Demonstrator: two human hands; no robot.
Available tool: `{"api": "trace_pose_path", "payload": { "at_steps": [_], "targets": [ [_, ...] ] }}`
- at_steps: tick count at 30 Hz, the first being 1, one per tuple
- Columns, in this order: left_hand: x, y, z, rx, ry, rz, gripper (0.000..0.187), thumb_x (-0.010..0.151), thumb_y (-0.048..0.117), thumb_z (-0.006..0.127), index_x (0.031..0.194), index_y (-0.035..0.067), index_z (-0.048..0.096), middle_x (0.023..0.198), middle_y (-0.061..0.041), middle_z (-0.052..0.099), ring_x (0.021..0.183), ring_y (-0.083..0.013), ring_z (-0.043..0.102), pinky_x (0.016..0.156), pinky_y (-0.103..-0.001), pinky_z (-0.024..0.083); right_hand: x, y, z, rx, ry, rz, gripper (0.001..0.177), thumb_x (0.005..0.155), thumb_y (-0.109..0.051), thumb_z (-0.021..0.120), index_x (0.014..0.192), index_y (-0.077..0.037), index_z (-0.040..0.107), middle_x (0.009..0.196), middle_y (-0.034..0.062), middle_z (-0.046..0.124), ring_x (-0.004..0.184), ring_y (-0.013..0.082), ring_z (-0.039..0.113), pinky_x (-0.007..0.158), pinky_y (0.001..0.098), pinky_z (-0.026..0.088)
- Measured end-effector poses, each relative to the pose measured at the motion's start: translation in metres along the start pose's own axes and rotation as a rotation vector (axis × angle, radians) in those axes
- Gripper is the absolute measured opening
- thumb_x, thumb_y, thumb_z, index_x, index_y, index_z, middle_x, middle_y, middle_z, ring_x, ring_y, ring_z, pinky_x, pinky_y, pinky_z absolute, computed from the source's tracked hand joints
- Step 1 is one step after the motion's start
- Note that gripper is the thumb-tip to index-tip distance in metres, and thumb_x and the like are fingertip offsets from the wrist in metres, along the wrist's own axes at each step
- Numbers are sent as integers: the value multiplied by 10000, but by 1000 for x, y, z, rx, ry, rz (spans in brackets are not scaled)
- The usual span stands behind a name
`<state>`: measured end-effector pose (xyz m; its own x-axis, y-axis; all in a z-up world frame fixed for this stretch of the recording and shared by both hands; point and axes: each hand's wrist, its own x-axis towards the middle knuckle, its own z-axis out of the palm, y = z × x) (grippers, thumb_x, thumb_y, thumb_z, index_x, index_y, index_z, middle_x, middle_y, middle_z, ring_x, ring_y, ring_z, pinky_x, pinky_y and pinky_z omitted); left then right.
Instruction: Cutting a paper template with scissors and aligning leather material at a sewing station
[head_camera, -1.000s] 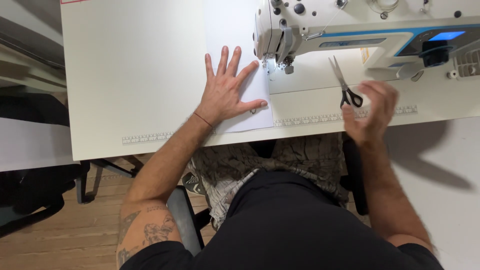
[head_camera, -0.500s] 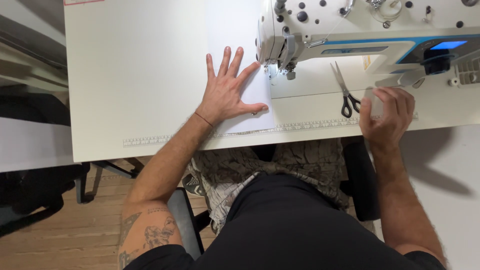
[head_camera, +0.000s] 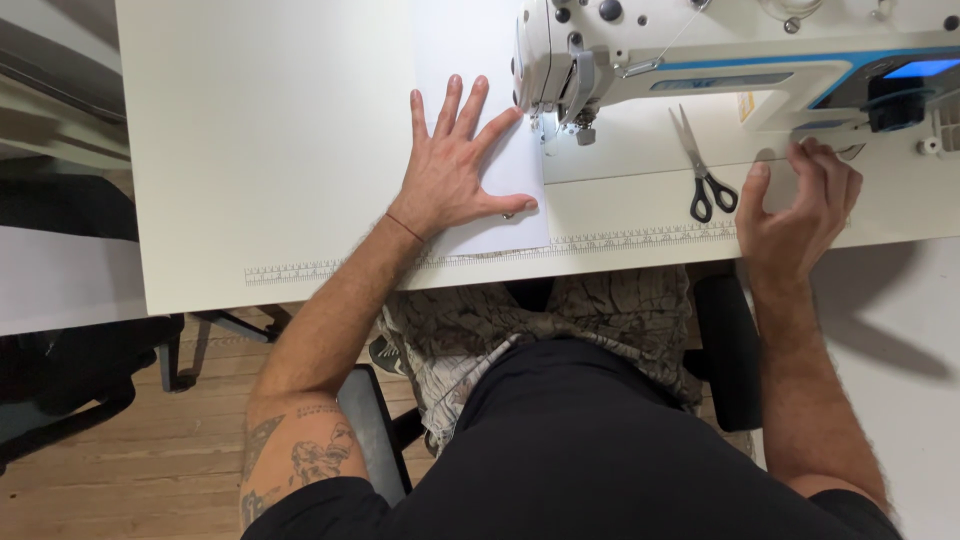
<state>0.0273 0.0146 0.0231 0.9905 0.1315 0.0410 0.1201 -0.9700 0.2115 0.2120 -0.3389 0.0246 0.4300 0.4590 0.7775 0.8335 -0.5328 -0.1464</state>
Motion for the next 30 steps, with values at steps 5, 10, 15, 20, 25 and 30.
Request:
{"api": "trace_pose_path", "payload": {
  "at_steps": [5,10,15,20,25,30],
  "targets": [
    [-2,0,-1,-12,-10,14,1171,749,1015,366,1658,279,308,1719,-190,71,1580,-418,-4,1179,-759,-78,-1,3,2,-4,-21,13,279,1035,-64,706,1159,185,730,1168,276,678,1082,436,597,962,539,482],
    [-5,1,0,-24,10,31,1144,767,996,417,1657,284,319,1721,-191,100,1581,-421,17,1183,-762,-59,5,-5,-3,46,-19,9,250,1025,-16,690,1171,186,697,1172,298,657,1091,446,590,982,546,455],
    [-3,-1,2,-36,48,42,1138,787,986,459,1661,265,348,1716,-195,100,1575,-436,20,1182,-778,-47,7,-5,-2,43,30,-27,386,1049,-138,672,1265,179,635,1368,297,564,1293,473,476,1069,637,417],
    [2,-6,4,-14,-16,33,1184,759,1013,412,1669,261,319,1714,-196,40,1573,-424,-28,1174,-774,-80,13,-13,-6,30,15,-14,433,1059,-204,656,1258,178,617,1359,311,552,1265,493,483,1049,642,418],
    [4,-8,4,-31,-9,41,1186,758,1014,410,1662,250,334,1715,-194,44,1572,-423,-30,1172,-773,-88,13,-14,-5,29,20,-16,467,1085,-263,627,1234,180,627,1363,308,557,1271,490,492,1051,636,414],
    [2,-8,4,-27,10,49,1188,765,1006,439,1665,236,347,1714,-196,58,1569,-428,-21,1172,-777,-77,11,-14,-5,23,24,-5,458,1076,-268,636,1233,162,645,1376,297,560,1289,478,482,1057,632,413]
  ]
}}
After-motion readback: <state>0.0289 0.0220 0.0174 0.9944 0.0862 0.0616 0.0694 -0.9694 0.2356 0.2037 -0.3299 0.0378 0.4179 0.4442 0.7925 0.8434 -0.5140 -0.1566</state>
